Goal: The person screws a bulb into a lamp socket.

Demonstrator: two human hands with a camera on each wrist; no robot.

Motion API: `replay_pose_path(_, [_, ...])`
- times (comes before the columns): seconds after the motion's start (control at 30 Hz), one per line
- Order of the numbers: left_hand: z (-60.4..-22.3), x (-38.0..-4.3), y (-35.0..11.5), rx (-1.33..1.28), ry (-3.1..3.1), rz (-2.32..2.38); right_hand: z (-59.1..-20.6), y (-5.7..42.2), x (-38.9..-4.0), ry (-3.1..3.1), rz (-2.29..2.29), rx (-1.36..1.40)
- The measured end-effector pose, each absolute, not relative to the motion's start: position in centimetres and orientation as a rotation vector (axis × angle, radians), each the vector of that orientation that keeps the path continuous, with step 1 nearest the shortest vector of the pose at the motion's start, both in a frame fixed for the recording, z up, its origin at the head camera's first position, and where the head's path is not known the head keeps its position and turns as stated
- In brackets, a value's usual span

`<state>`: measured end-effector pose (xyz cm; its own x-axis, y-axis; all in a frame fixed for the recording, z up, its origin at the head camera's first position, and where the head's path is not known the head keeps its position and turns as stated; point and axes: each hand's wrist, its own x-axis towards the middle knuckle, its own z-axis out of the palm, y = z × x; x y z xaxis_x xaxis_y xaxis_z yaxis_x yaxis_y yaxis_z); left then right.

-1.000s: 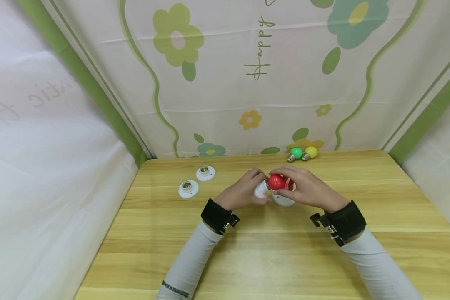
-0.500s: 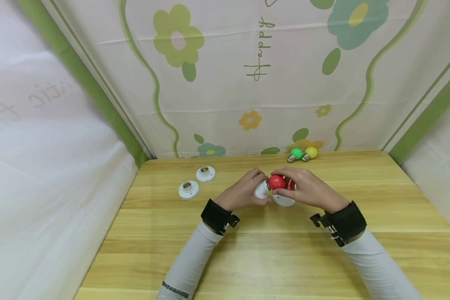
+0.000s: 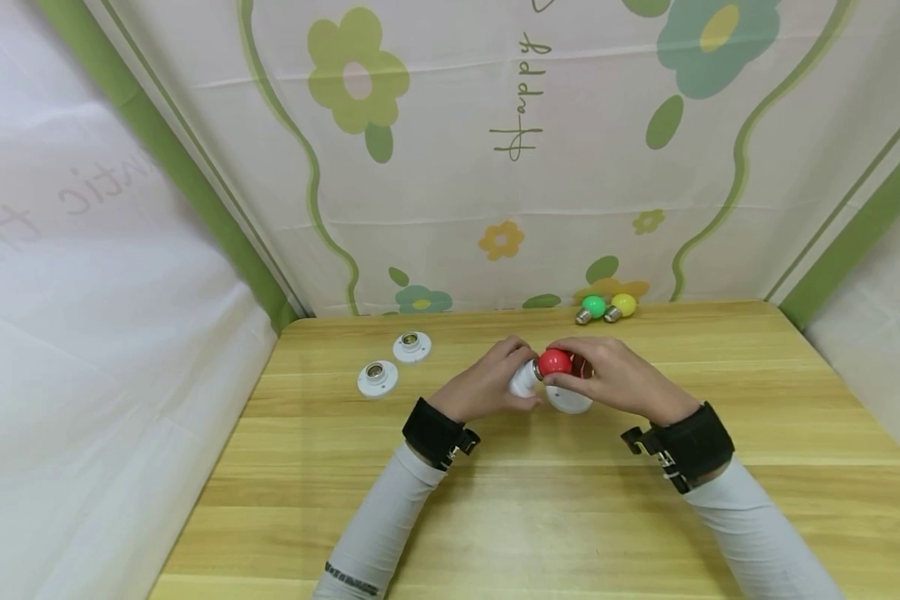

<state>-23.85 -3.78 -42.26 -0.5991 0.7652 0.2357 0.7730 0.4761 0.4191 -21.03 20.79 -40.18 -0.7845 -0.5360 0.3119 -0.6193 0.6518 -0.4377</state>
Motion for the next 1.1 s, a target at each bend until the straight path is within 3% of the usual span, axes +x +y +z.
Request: replay_pose_path(1.1, [-42.38, -23.99, -3.81, -1.393, -2.666, -0.773, -40.42, 21.01, -21.19, -2.626, 0.904, 1.053])
